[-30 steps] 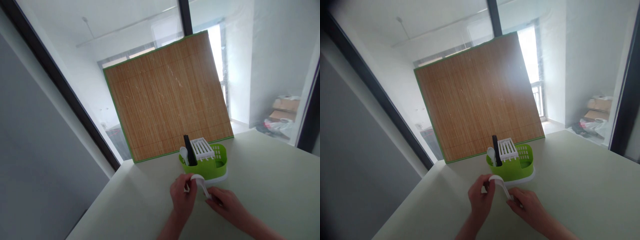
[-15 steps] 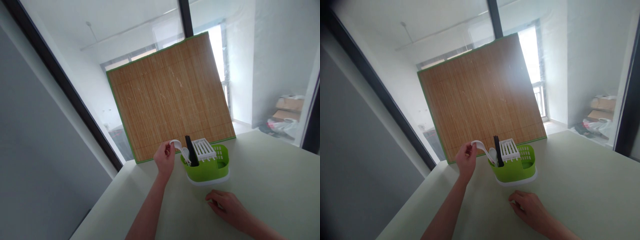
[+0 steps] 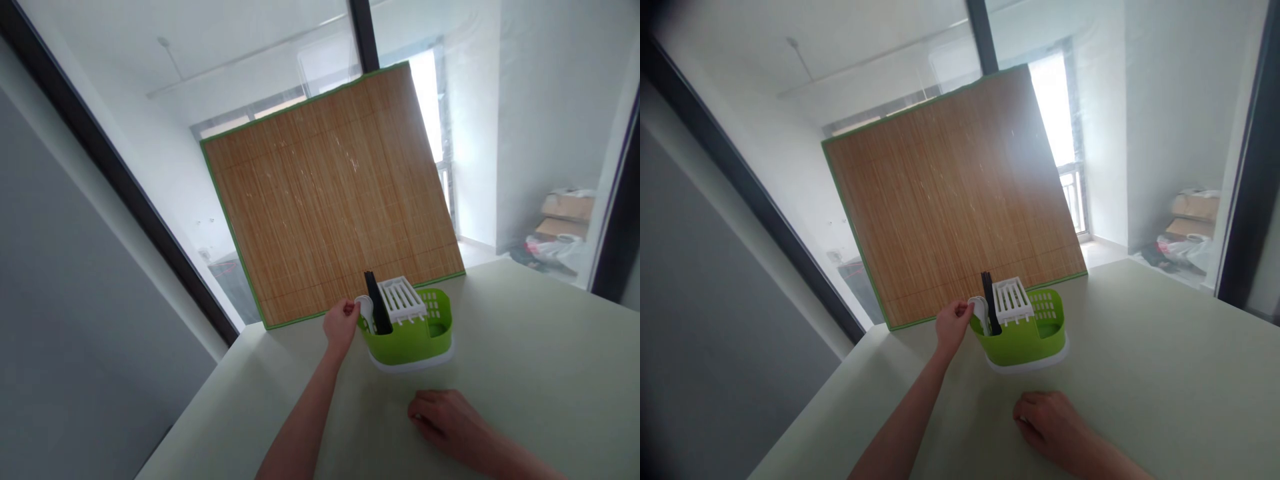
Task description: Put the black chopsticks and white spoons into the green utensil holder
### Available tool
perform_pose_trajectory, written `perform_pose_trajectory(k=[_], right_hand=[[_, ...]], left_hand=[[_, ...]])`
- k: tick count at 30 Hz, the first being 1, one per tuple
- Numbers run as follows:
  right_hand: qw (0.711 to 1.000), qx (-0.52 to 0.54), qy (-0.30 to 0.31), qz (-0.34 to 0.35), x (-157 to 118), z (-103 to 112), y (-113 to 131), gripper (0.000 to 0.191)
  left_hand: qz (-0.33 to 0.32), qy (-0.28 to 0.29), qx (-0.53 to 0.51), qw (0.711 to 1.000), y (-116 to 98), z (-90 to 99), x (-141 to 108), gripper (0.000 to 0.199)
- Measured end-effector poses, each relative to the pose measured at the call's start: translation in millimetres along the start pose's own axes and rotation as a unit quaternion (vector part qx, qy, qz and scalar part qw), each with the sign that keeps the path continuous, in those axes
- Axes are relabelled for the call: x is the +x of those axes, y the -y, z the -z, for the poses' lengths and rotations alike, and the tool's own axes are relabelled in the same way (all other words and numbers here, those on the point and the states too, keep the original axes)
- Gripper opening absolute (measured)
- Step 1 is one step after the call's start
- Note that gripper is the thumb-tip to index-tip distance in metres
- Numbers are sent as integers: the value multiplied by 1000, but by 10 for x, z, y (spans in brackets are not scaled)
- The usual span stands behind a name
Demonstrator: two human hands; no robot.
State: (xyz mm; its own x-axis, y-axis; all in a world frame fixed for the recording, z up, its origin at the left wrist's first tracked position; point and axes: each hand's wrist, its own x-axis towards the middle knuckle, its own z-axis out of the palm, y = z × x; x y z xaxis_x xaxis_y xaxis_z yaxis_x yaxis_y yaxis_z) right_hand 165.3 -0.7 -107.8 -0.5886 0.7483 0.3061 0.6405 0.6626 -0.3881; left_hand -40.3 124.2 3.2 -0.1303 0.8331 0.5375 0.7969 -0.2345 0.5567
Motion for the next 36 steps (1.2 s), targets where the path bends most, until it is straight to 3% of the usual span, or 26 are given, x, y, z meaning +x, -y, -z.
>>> perform_pose_trajectory(k=[16, 24, 30, 33, 36], right_hand=[[1000, -1, 10, -1, -3, 0, 1, 17], [1000, -7, 11, 3, -12, -30, -14, 17], [1000, -13, 18, 3, -5, 5, 11, 17], [1000, -11, 14, 2, 6, 0, -2, 17], [1000, -6, 8, -2, 3, -36, -23, 16]], left_hand=[[-20, 23, 103, 994, -81, 37, 34, 28], [-48, 57, 150, 986, -17, -47, -44, 19], [-51, 49, 153, 986, -4, -2, -33, 28], [-51, -4, 117, 992, -2, 65, -181, 36], [-83, -39, 51, 994, 41, 67, -571, 39]])
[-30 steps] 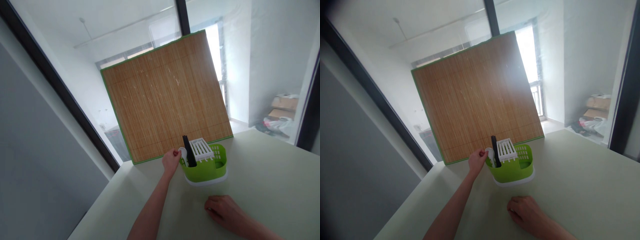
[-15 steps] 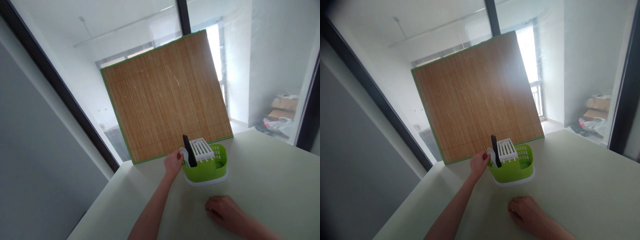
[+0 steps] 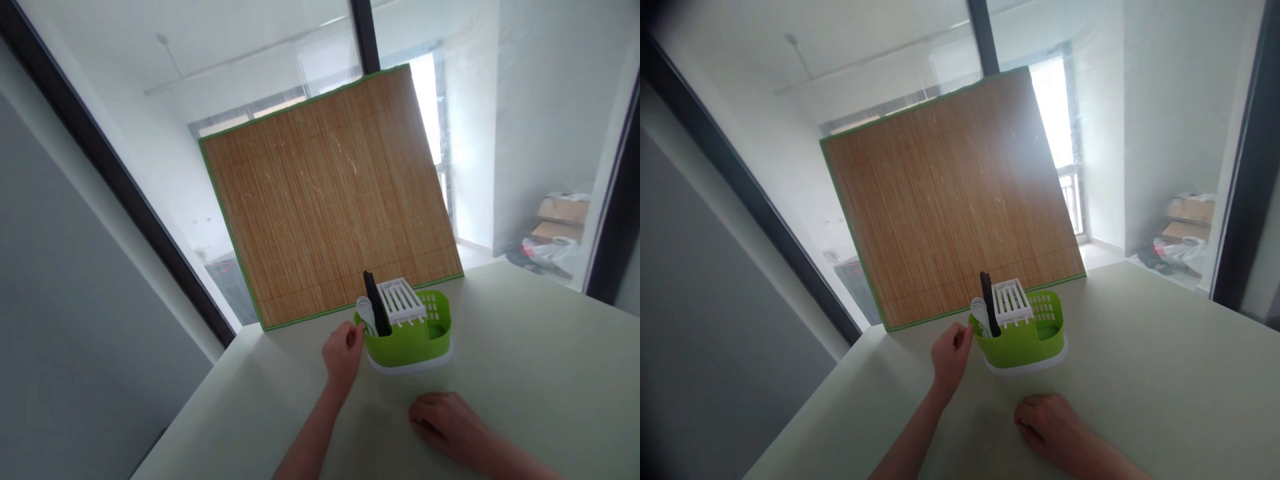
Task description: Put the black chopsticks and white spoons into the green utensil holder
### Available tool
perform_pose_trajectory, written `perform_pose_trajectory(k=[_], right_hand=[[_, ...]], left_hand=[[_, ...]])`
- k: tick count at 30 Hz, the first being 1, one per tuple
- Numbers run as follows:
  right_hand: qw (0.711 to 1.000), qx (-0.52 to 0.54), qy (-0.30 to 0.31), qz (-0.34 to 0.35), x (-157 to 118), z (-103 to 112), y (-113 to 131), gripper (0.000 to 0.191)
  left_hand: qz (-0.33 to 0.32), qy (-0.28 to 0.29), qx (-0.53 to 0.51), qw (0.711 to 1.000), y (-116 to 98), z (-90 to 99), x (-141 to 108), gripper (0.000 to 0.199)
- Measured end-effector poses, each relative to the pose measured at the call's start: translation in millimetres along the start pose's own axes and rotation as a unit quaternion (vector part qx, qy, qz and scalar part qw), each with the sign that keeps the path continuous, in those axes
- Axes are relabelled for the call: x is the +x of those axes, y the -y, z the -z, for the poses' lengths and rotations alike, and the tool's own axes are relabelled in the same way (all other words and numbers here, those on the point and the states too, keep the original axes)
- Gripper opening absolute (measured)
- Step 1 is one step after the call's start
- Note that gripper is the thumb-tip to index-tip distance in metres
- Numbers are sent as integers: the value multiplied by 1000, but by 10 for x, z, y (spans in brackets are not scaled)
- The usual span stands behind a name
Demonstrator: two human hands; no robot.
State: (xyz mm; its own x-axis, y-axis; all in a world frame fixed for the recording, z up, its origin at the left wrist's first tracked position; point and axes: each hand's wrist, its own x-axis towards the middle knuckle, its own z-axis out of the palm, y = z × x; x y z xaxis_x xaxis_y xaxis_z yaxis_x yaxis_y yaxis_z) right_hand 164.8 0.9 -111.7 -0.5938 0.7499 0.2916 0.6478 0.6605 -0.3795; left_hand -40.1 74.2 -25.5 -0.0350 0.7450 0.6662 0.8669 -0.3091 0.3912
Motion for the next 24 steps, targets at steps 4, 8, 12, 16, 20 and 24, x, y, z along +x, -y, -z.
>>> perform_pose_trajectory(k=[4, 8, 12, 16, 20, 24], right_hand=[[1000, 6, 5, -16, -19, -82, -23, 14], [999, 16, 19, -38, -17, -124, -52, 13], [998, 37, -4, -47, -7, -119, -85, 20], [997, 54, -8, -60, -2, -135, -97, 20], [994, 76, -43, -58, -17, -136, -100, 23], [977, 28, -207, -39, 11, 89, -90, 23]], left_hand=[[-135, 102, -57, 984, -51, -224, -830, 37], [-359, 223, -59, 905, -102, -673, -1492, 41], [-361, 275, -2, 891, -127, -928, -1664, 40], [-340, 301, 46, 890, -125, -954, -1633, 32], [-336, 300, 8, 893, -142, -948, -1619, 35], [-314, 301, 9, 900, -208, -919, -1588, 34]])
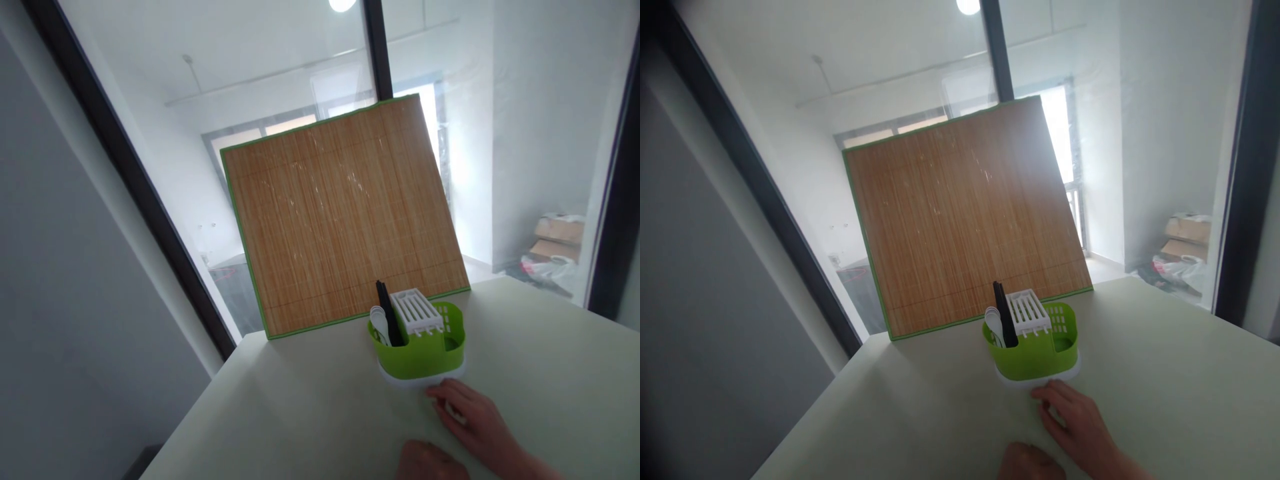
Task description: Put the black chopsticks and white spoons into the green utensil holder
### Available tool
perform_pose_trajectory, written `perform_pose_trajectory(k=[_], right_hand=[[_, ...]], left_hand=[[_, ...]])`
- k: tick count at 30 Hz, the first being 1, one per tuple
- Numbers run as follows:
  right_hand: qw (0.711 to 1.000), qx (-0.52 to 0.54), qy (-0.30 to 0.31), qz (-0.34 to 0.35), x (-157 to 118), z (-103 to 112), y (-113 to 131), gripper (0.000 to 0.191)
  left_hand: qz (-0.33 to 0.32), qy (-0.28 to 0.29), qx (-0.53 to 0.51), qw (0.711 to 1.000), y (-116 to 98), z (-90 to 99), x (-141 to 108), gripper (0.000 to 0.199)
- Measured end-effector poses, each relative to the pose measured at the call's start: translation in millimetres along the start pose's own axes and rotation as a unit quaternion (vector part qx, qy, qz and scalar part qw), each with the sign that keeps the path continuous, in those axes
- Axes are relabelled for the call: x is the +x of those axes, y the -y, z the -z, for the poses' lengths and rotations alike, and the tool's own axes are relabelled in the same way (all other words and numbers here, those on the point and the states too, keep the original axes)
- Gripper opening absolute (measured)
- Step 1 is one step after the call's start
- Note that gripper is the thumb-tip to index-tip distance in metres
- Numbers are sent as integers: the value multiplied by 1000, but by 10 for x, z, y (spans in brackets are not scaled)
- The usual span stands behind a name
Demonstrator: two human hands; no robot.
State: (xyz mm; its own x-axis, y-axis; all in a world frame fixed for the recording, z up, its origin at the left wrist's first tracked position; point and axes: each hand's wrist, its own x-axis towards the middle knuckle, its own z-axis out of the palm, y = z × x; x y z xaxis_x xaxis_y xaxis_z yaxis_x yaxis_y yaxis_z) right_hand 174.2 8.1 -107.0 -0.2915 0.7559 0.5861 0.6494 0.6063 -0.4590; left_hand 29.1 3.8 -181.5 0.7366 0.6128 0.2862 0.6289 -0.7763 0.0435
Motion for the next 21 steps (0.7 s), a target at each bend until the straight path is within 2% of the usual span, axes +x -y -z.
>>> perform_pose_trajectory(k=[2, 4, 7, 10, 13, 16, 21], right_hand=[[994, -36, -107, 12, 147, 168, 42, 23], [981, -55, -188, 12, 334, 329, 84, 27], [962, -59, -267, -25, 590, 431, 80, 41], [952, -40, -293, -83, 708, 299, -37, 66], [955, -36, -264, -128, 720, 52, -165, 82], [951, -29, -265, -159, 751, -118, -172, 87], [928, -7, -329, -173, 894, -177, 18, 87]], left_hand=[[2, -1, 3, 1000, -18, 42, 8, 36], [-2, -9, -3, 1000, -27, 78, 2, 41], [-15, -15, -24, 999, -27, 108, -17, 47], [-15, -9, -37, 999, -26, 127, -16, 48], [7, 23, -62, 998, -35, 169, 19, 41], [18, 57, -97, 994, -48, 234, 55, 31], [2, 73, -131, 989, -56, 370, -1, 25]])
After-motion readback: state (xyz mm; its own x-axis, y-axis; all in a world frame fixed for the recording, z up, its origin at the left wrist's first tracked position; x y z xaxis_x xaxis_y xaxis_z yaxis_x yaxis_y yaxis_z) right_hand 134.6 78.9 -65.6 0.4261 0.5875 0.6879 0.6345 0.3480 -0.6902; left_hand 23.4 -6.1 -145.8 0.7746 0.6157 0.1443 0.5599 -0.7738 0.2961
